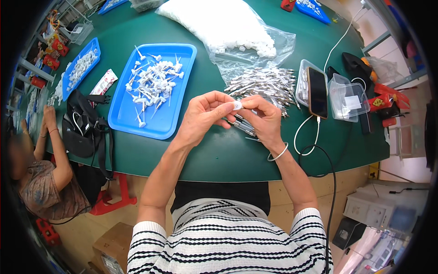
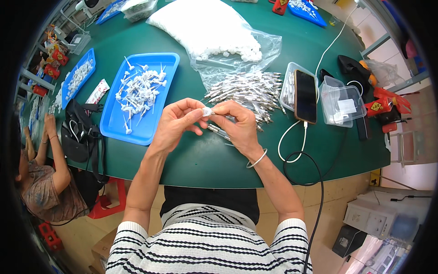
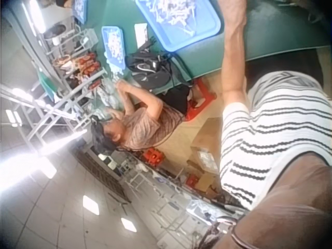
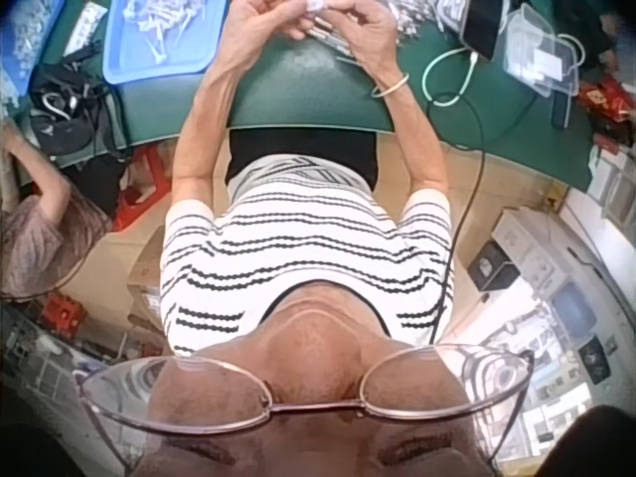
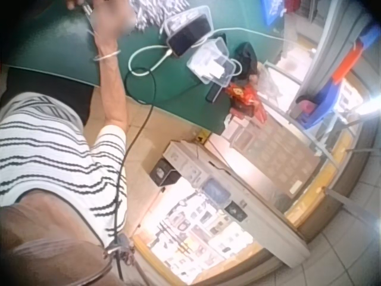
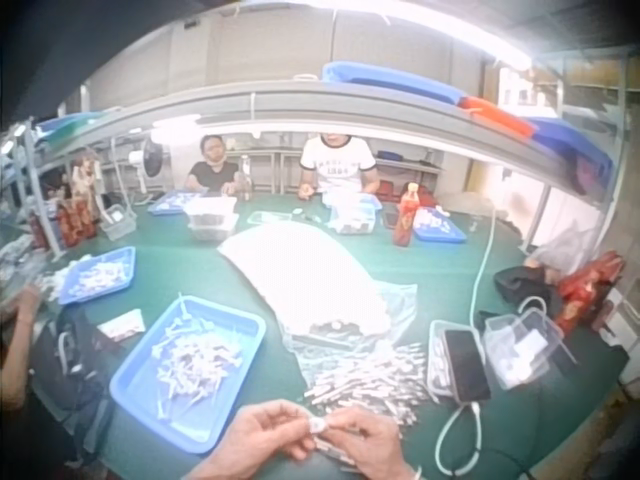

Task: The person repeatedly picks up a small white plastic cap and a metal rod from a table, inserts the cap onto the rod, and places the assembled unit into a blue tray. The process is repeated continuously throughout the clip.

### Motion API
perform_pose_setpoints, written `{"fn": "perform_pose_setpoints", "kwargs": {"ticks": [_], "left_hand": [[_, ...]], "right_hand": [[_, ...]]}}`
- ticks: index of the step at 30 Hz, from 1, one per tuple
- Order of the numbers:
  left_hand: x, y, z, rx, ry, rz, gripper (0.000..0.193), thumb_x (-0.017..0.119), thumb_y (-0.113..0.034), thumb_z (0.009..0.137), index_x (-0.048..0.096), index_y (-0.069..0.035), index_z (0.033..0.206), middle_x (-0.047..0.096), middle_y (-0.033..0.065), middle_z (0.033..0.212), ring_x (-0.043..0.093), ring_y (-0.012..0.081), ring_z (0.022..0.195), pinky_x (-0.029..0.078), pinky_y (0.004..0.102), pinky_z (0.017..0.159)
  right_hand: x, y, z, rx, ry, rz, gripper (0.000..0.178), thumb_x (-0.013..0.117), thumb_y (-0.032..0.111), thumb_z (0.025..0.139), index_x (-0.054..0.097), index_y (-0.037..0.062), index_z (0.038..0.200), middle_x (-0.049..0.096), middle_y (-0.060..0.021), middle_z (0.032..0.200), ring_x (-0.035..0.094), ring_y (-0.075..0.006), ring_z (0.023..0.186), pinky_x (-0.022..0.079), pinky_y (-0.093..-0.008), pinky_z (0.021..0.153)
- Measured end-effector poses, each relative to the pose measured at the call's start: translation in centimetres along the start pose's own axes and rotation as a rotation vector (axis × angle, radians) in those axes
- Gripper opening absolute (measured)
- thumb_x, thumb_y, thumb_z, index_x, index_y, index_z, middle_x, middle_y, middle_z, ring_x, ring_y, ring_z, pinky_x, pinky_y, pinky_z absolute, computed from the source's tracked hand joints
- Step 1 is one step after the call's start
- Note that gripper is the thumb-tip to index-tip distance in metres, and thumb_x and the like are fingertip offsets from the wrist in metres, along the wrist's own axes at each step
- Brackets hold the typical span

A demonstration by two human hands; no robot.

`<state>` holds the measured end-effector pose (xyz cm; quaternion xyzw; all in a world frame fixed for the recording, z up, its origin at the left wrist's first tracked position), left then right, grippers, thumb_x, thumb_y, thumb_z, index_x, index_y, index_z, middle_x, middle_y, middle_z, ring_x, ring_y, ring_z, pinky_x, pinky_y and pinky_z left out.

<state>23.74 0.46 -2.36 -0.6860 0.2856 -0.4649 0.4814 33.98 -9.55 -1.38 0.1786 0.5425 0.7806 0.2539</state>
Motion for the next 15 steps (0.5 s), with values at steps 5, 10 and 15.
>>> {"fn": "perform_pose_setpoints", "kwargs": {"ticks": [5,10,15], "left_hand": [[0.1,0.2,0.3,-0.048,0.019,-0.059,0.014,0.063,-0.011,0.089,0.059,-0.001,0.097,0.064,0.0060,0.085,0.063,0.0105,0.074,0.054,0.0210,0.059],[-0.1,0.9,0.6,-0.106,0.047,-0.171,0.015,0.068,-0.010,0.086,0.059,0.000,0.094,0.065,0.0063,0.084,0.063,0.0111,0.073,0.055,0.0212,0.061],[-0.8,-1.0,0.0,0.062,-0.154,-0.027,0.008,0.065,-0.007,0.086,0.060,-0.001,0.088,0.064,0.0058,0.077,0.061,0.0095,0.066,0.052,0.0209,0.058]], "right_hand": [[-0.1,0.7,0.2,-0.016,0.031,-0.124,0.011,0.071,-0.003,0.076,0.069,0.0018,0.086,0.066,-0.0062,0.085,0.062,-0.0126,0.079,0.049,-0.0249,0.070],[0.1,1.7,0.2,-0.105,0.046,-0.169,0.018,0.072,-0.002,0.074,0.068,0.0018,0.091,0.068,-0.0080,0.091,0.063,-0.0166,0.086,0.049,-0.0280,0.077],[-1.9,3.3,1.0,-0.153,-0.118,-0.316,0.031,0.073,0.000,0.073,0.066,0.0034,0.103,0.068,-0.0088,0.097,0.063,-0.0184,0.094,0.048,-0.0294,0.083]]}}
Point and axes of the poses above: each hand's wrist, its own z-axis towards the middle knuckle, its own x-axis out of the palm, y = z × x, the point moved 8 cm from there along z, towards the middle knuckle
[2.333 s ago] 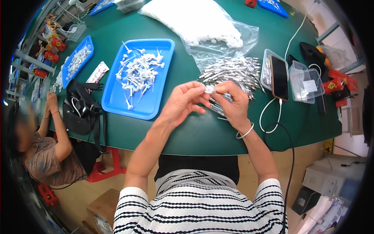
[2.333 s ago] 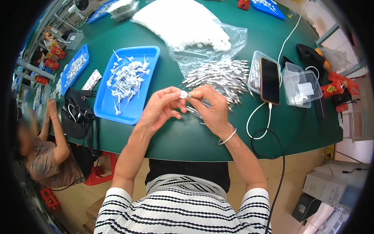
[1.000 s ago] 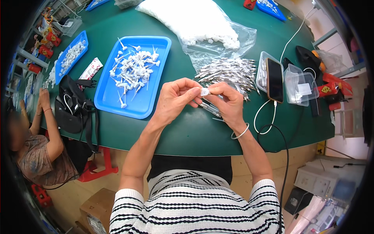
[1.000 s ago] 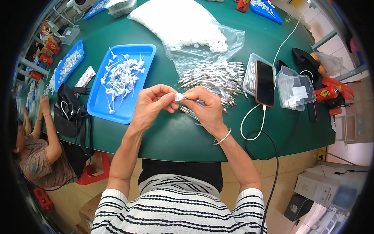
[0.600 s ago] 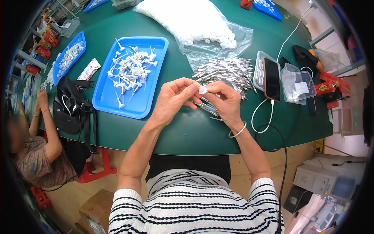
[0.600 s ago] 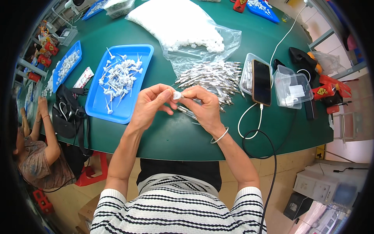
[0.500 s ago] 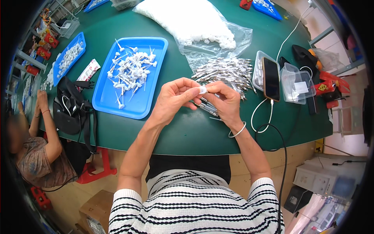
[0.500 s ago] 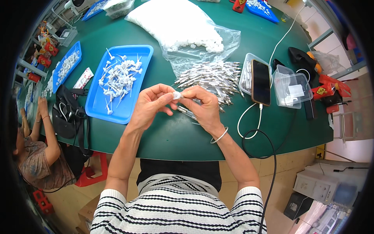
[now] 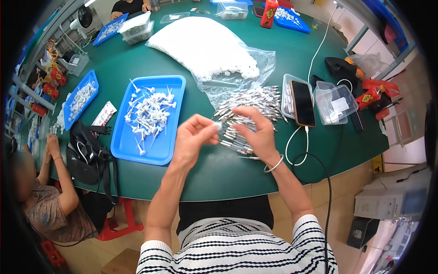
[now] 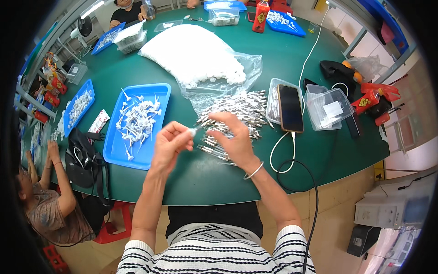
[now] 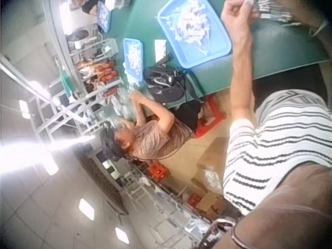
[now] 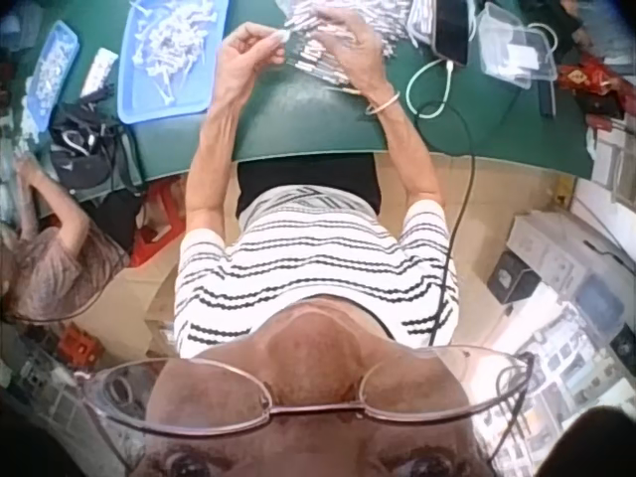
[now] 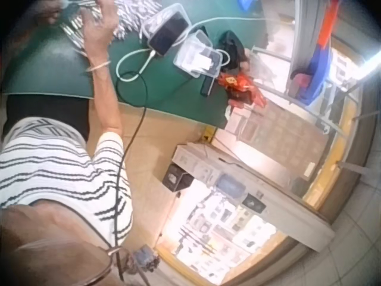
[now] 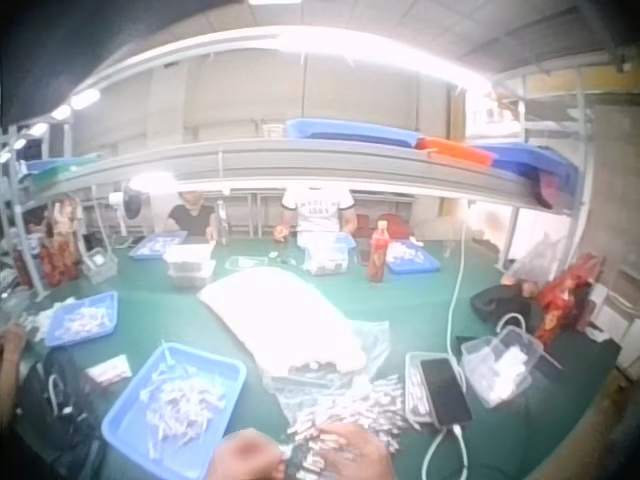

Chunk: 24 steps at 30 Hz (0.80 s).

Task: The person repeatedly picks up a small white plastic cap and a metal rod from a table, inserts the cap onto the rod, and places the assembled unit into a blue tray. The process is repeated continuously throughout the clip.

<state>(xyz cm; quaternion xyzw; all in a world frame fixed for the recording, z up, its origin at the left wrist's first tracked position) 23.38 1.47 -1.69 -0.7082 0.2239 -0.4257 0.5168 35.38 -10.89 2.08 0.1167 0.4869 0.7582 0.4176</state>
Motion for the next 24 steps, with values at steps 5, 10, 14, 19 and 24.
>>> {"fn": "perform_pose_setpoints", "kwargs": {"ticks": [5,10,14,19,24], "left_hand": [[-5.6,-5.9,-2.0,0.545,-0.349,0.277,0.007,0.066,-0.006,0.086,0.062,0.000,0.088,0.063,0.0053,0.077,0.059,0.0104,0.066,0.048,0.0231,0.063],[-8.1,-10.5,-3.6,0.649,-0.634,1.216,0.013,0.068,-0.009,0.082,0.065,-0.001,0.091,0.066,0.0099,0.083,0.062,0.0176,0.070,0.049,0.0292,0.063],[-7.7,-10.3,-3.0,0.699,-0.579,1.548,0.016,0.068,-0.010,0.081,0.065,-0.003,0.095,0.066,0.0105,0.095,0.062,0.0224,0.085,0.050,0.0318,0.066],[-2.2,-5.6,-3.2,0.609,-0.279,1.178,0.017,0.069,-0.006,0.078,0.065,-0.005,0.095,0.064,0.0105,0.096,0.059,0.0259,0.090,0.050,0.0333,0.069],[2.2,-3.7,-1.0,0.732,-0.089,1.301,0.012,0.068,-0.003,0.077,0.065,-0.004,0.089,0.063,0.0095,0.088,0.057,0.0278,0.087,0.047,0.0357,0.075]], "right_hand": [[-4.7,-0.8,-0.9,0.161,-0.105,0.087,0.014,0.065,0.002,0.084,0.067,0.0004,0.098,0.069,-0.0040,0.089,0.059,-0.0096,0.076,0.047,-0.0230,0.072],[-6.7,1.5,-5.1,0.004,0.136,-0.390,0.012,0.069,0.003,0.079,0.068,0.0032,0.091,0.067,-0.0065,0.084,0.061,-0.0183,0.074,0.047,-0.0279,0.066],[-4.4,1.7,-8.4,-0.110,0.285,-0.640,0.012,0.071,0.005,0.073,0.065,0.0064,0.083,0.061,-0.0048,0.080,0.057,-0.0247,0.077,0.048,-0.0351,0.064],[-3.4,2.3,-9.1,-0.151,0.318,-0.763,0.014,0.071,0.004,0.071,0.062,0.0066,0.081,0.057,-0.0051,0.078,0.055,-0.0238,0.074,0.047,-0.0342,0.061],[-2.2,2.1,-8.6,-0.233,0.449,-0.954,0.004,0.062,0.006,0.069,0.059,0.0066,0.072,0.052,-0.0055,0.074,0.054,-0.0219,0.077,0.044,-0.0318,0.060]]}}
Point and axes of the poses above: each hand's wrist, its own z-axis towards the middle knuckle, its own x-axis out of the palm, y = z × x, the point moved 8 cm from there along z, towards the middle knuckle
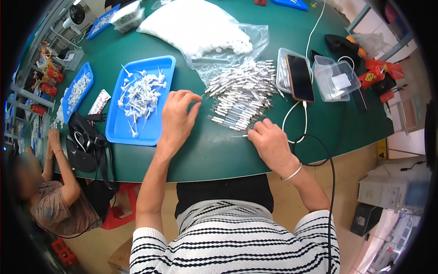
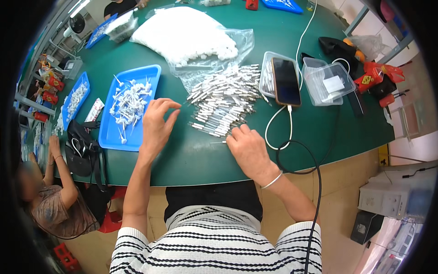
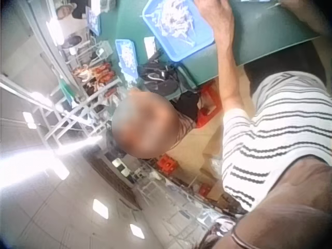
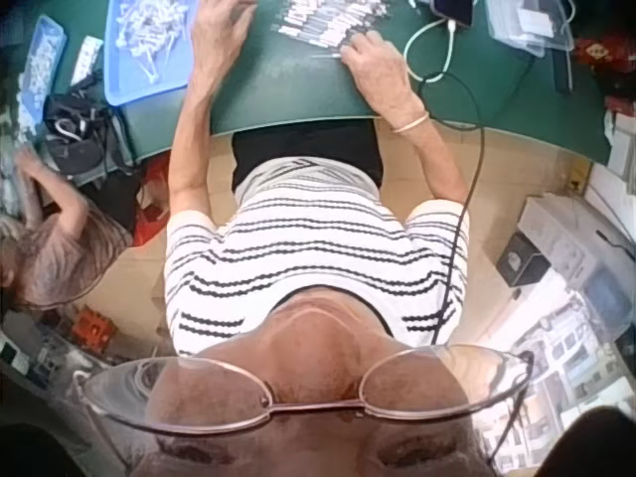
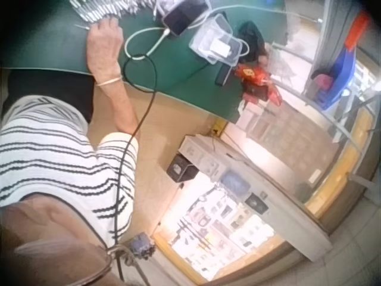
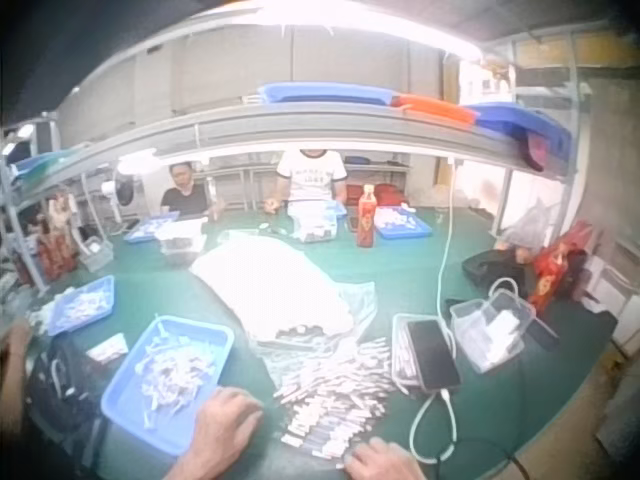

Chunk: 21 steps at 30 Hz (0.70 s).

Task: The person repeatedly picks up a small white plastic cap and a metal rod from a table, inserts the cap onto the rod, and places the assembled unit into a blue tray. The process is repeated continuously throughout the clip.

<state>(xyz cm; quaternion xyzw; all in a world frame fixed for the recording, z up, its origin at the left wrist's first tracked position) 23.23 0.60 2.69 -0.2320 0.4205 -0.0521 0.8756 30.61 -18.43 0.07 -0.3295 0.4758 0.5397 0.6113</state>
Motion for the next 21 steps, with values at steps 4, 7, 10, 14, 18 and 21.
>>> {"fn": "perform_pose_setpoints", "kwargs": {"ticks": [4,7,10,14,18,21], "left_hand": [[1.7,0.9,4.1,0.050,-0.024,0.023,0.009,0.064,-0.002,0.080,0.066,-0.004,0.088,0.064,0.0106,0.088,0.057,0.0292,0.087,0.046,0.0371,0.075],[4.5,1.8,7.9,0.107,-0.039,0.022,0.008,0.060,-0.003,0.082,0.066,-0.003,0.088,0.065,0.0125,0.085,0.060,0.0303,0.087,0.048,0.0385,0.076],[9.0,4.2,11.4,0.119,0.024,0.159,0.010,0.058,-0.004,0.081,0.066,-0.003,0.088,0.065,0.0145,0.085,0.063,0.0317,0.085,0.049,0.0403,0.076],[13.5,7.1,14.3,0.025,0.171,0.256,0.009,0.058,-0.005,0.079,0.063,-0.001,0.086,0.065,0.0188,0.086,0.065,0.0341,0.082,0.051,0.0432,0.074],[14.8,7.3,15.2,0.117,0.126,0.336,0.008,0.058,-0.002,0.076,0.062,-0.002,0.083,0.065,0.0195,0.082,0.066,0.0360,0.080,0.053,0.0435,0.070],[15.2,6.7,14.1,0.127,0.139,0.343,0.012,0.058,0.000,0.074,0.064,-0.001,0.084,0.066,0.0195,0.083,0.067,0.0350,0.079,0.054,0.0410,0.068]], "right_hand": [[0.0,1.2,1.3,-0.096,0.077,-0.093,0.004,0.061,0.006,0.066,0.058,0.0064,0.069,0.054,-0.0063,0.074,0.055,-0.0211,0.079,0.045,-0.0299,0.061],[-0.7,0.5,1.5,-0.086,0.032,0.045,0.005,0.063,0.005,0.068,0.058,0.0056,0.069,0.056,-0.0073,0.075,0.057,-0.0209,0.077,0.046,-0.0299,0.060],[-3.2,-1.5,1.9,-0.001,-0.083,0.288,0.006,0.066,0.005,0.072,0.060,0.0047,0.073,0.058,-0.0076,0.075,0.057,-0.0193,0.072,0.045,-0.0295,0.058],[-4.6,-5.4,2.7,0.345,-0.134,0.647,0.008,0.068,0.006,0.077,0.063,0.0048,0.083,0.057,-0.0063,0.072,0.055,-0.0154,0.063,0.043,-0.0262,0.057],[-3.1,-7.3,3.7,0.433,-0.327,1.225,0.006,0.066,0.000,0.082,0.064,0.0002,0.088,0.065,-0.0026,0.083,0.055,-0.0063,0.069,0.043,-0.0210,0.063],[-3.1,-7.2,5.5,0.402,-0.359,1.368,0.016,0.062,-0.004,0.085,0.063,-0.0045,0.101,0.065,-0.0060,0.091,0.060,-0.0096,0.082,0.047,-0.0222,0.076]]}}
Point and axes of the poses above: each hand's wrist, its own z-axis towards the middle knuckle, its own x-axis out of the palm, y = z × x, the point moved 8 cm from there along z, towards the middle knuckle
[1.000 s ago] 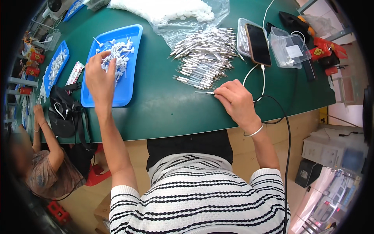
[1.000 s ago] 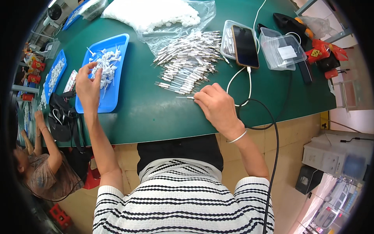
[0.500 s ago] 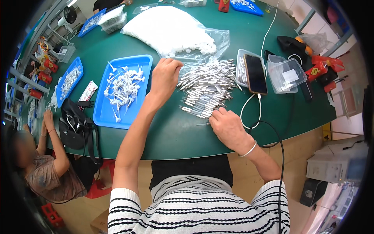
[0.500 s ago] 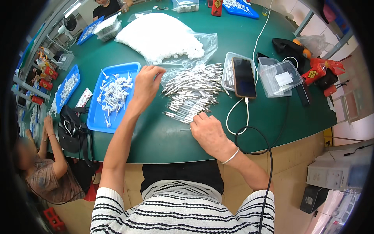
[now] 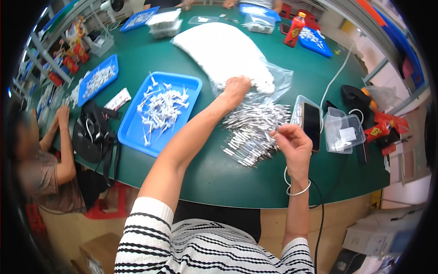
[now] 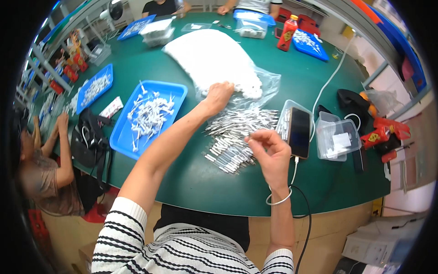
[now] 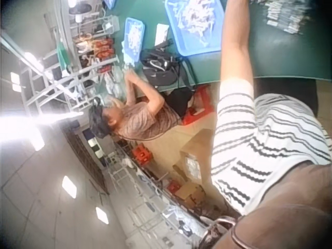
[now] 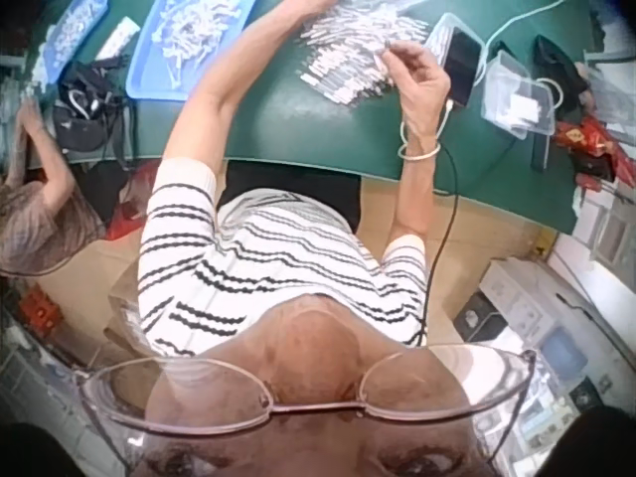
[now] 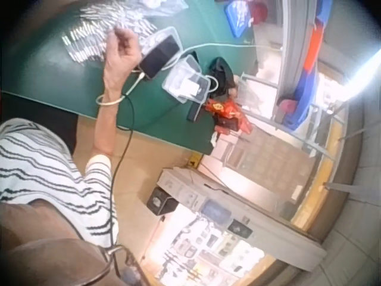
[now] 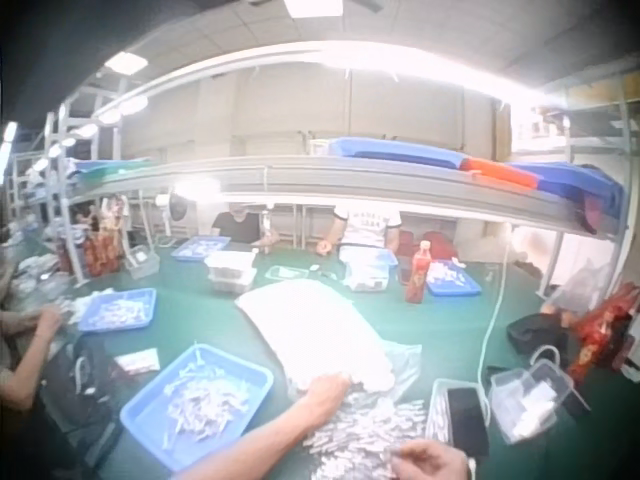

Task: The person repeatedly picks up a small white plastic cap and a metal rod from a table, inserts the cap onto the rod, and places the assembled unit into a blue tray. The process is repeated continuously throughout the clip.

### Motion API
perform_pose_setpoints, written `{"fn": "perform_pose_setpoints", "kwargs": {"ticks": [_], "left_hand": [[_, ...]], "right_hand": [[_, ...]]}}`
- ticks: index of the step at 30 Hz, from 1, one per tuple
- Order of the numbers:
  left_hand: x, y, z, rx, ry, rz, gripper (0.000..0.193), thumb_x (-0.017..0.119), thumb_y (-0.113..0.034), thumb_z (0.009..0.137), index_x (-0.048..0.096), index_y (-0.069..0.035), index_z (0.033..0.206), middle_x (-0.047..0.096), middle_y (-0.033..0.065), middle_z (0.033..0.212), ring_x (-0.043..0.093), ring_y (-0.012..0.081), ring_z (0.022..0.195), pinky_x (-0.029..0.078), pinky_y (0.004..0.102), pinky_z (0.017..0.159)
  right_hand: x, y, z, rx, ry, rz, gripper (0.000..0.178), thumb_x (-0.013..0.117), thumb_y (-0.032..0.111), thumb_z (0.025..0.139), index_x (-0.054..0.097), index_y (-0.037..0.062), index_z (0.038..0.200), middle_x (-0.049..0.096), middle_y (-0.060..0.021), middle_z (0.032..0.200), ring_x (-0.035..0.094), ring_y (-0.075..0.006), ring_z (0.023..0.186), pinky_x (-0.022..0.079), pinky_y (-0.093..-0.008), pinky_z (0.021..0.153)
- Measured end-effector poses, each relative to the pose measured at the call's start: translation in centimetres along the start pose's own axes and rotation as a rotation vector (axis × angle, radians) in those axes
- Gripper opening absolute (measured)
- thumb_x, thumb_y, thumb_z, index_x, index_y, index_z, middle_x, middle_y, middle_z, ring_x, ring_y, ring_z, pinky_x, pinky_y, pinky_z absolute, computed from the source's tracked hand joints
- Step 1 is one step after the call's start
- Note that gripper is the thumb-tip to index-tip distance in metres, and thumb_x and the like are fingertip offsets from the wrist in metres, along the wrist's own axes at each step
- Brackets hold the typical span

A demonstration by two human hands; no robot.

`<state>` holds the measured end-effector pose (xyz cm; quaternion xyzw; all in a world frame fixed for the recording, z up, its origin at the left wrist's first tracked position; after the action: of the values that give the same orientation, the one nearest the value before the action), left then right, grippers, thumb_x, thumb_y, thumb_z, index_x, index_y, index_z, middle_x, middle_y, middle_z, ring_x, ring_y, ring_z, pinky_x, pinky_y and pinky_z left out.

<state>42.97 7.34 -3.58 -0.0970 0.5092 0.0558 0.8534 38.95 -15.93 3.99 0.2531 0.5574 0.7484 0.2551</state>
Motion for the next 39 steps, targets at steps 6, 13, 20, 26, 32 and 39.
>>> {"fn": "perform_pose_setpoints", "kwargs": {"ticks": [6,13,20,26,32,39], "left_hand": [[-0.1,-0.4,1.0,0.036,0.081,0.026,0.013,0.057,0.001,0.073,0.065,0.002,0.083,0.067,0.0196,0.085,0.068,0.0329,0.079,0.055,0.0382,0.067],[-0.5,0.7,0.2,-0.025,0.022,-0.002,0.011,0.056,0.002,0.074,0.063,0.001,0.084,0.065,0.0196,0.086,0.067,0.0334,0.083,0.054,0.0404,0.071],[-0.4,2.0,-0.5,-0.136,-0.059,-0.144,0.010,0.056,-0.002,0.076,0.059,0.000,0.085,0.063,0.0189,0.085,0.063,0.0360,0.082,0.051,0.0441,0.073],[-1.9,2.0,-1.8,-0.104,-0.195,-0.194,0.013,0.059,-0.006,0.077,0.055,0.000,0.089,0.062,0.0183,0.084,0.062,0.0355,0.081,0.049,0.0439,0.071],[-9.7,-1.1,-6.0,-0.232,-0.321,-0.724,0.013,0.062,-0.004,0.079,0.061,-0.003,0.092,0.060,0.0113,0.078,0.059,0.0218,0.070,0.048,0.0344,0.064],[-9.9,-4.2,-15.8,-0.353,-0.083,-1.067,0.009,0.066,-0.007,0.084,0.066,-0.002,0.091,0.061,0.0053,0.088,0.057,0.0104,0.071,0.048,0.0250,0.060]], "right_hand": [[1.5,-0.2,2.6,0.012,-0.008,0.084,0.023,0.061,0.000,0.089,0.061,-0.0044,0.112,0.066,-0.0081,0.097,0.062,-0.0127,0.088,0.048,-0.0251,0.083],[2.4,-1.5,3.8,-0.027,-0.017,0.206,0.012,0.060,0.006,0.090,0.059,0.0006,0.101,0.067,-0.0094,0.094,0.060,-0.0105,0.087,0.045,-0.0233,0.080],[1.8,-3.8,3.5,-0.002,-0.057,0.250,0.015,0.060,0.004,0.089,0.058,0.0006,0.104,0.067,-0.0092,0.093,0.062,-0.0121,0.089,0.046,-0.0239,0.078],[2.0,-3.9,3.4,-0.025,-0.072,0.205,0.013,0.059,0.003,0.088,0.057,0.0007,0.101,0.068,-0.0102,0.092,0.063,-0.0132,0.084,0.048,-0.0256,0.077],[1.1,-4.9,3.4,-0.010,-0.107,0.288,0.012,0.055,0.001,0.088,0.053,0.0021,0.100,0.067,-0.0133,0.093,0.063,-0.0156,0.083,0.050,-0.0286,0.079],[3.2,-4.9,2.6,0.010,-0.085,0.234,0.011,0.057,0.002,0.088,0.054,0.0029,0.100,0.064,-0.0111,0.094,0.060,-0.0137,0.079,0.051,-0.0282,0.075]]}}
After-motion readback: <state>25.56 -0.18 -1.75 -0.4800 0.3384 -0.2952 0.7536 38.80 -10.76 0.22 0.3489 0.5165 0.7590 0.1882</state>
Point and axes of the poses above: each hand's wrist, its own z-axis towards the middle knuckle, its own x-axis out of the palm, y = z × x, the point moved 8 cm from there along z, towards the middle knuckle
